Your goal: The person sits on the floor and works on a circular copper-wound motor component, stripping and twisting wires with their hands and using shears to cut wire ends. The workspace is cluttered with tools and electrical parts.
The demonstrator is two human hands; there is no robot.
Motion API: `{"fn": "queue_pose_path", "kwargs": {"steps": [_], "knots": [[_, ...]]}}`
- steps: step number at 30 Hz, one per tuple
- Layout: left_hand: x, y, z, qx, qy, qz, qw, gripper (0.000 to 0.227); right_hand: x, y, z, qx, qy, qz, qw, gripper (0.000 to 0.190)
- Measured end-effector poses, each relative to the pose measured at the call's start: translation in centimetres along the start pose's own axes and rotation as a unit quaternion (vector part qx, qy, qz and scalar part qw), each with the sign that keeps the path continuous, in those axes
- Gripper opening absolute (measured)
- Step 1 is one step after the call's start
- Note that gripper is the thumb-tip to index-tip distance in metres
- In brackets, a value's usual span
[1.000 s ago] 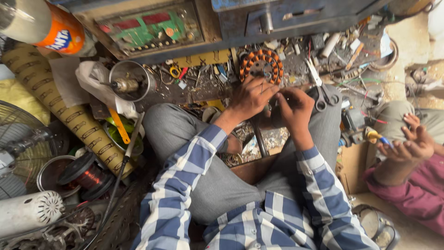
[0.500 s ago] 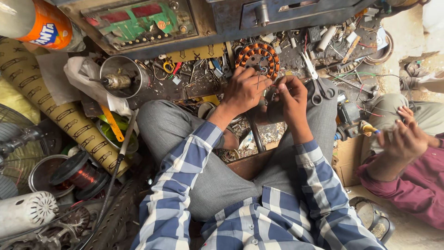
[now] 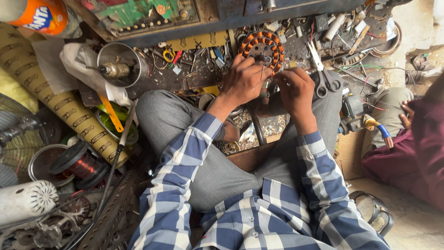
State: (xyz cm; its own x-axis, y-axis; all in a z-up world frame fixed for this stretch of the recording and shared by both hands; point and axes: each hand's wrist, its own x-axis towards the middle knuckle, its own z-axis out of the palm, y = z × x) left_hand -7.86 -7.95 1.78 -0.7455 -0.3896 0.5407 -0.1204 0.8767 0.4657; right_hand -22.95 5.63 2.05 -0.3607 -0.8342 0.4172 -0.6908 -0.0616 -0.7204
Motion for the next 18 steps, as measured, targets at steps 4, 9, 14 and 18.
{"fn": "queue_pose_path", "kwargs": {"steps": [4, 9, 14, 18], "knots": [[-0.3, -0.2, 0.5, -0.009, 0.046, -0.021, 0.999, 0.009, 0.2, 1.2, 0.8, -0.032, -0.016, 0.032, 0.999, 0.015], [-0.4, -0.5, 1.2, -0.041, 0.08, -0.098, 0.991, 0.006, 1.0, 1.6, 0.8, 0.041, 0.03, 0.055, 0.997, 0.013], [-0.6, -0.5, 1.0, -0.055, 0.111, -0.102, 0.987, 0.009, 1.1, 0.3, 0.4, 0.02, -0.032, 0.046, 0.998, 0.028], [-0.6, -0.5, 0.8, -0.042, 0.097, -0.103, 0.989, 0.007, 1.1, -0.2, 0.7, -0.015, -0.051, 0.009, 0.999, 0.033]]}}
